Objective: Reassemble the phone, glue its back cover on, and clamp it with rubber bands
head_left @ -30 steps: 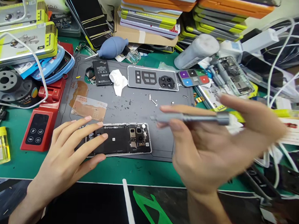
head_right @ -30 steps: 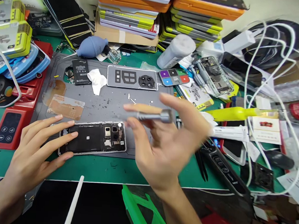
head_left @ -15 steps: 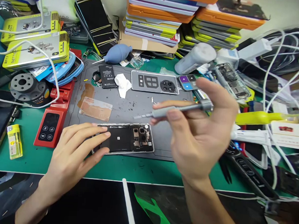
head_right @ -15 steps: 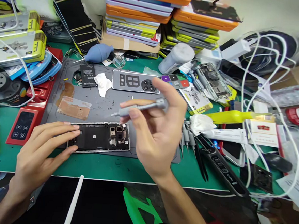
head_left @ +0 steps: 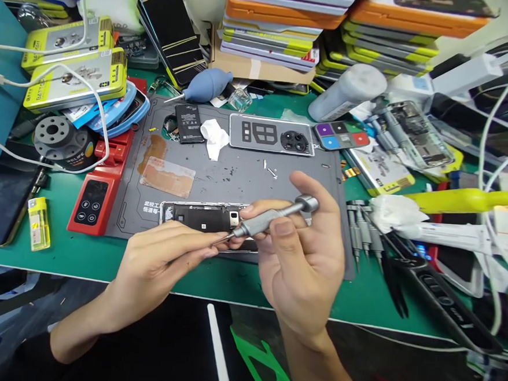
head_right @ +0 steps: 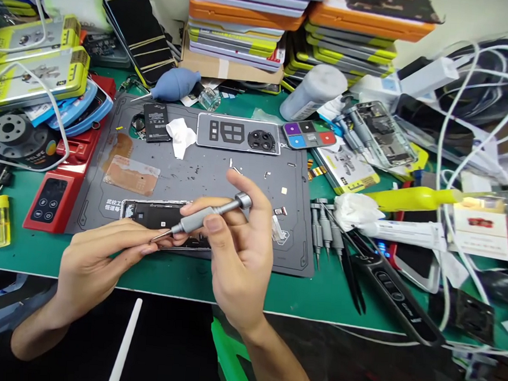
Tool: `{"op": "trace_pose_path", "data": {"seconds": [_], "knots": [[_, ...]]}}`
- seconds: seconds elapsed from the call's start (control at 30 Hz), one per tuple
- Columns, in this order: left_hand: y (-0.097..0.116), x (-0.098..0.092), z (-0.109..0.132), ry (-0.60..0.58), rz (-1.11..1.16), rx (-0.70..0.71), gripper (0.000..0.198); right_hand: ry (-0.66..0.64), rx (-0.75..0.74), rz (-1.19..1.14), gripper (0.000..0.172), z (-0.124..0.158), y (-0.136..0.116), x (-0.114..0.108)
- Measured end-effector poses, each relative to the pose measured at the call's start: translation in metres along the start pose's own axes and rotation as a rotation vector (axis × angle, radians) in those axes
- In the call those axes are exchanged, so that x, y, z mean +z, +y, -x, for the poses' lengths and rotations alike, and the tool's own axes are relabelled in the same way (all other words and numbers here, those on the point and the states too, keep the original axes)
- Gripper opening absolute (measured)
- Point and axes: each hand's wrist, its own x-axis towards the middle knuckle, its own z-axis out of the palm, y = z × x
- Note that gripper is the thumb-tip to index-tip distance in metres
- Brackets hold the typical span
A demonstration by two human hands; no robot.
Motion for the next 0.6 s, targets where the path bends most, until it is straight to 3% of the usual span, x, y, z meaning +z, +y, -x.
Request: {"op": "trace_pose_path", "data": {"seconds": [0.27,0.6], "knots": [[-0.0028,0.0027,0.0037,-0.037,-0.013,-0.006,0.029,0.007,0.063,-0.006,0.040,0.0041,0.0008,-0.0044],[-0.0028,0.0035,0.0040,-0.024,-0.071,-0.020,0.025,-0.020,-0.064,0.014,0.041,0.0078,0.0025,-0.0026]]}}
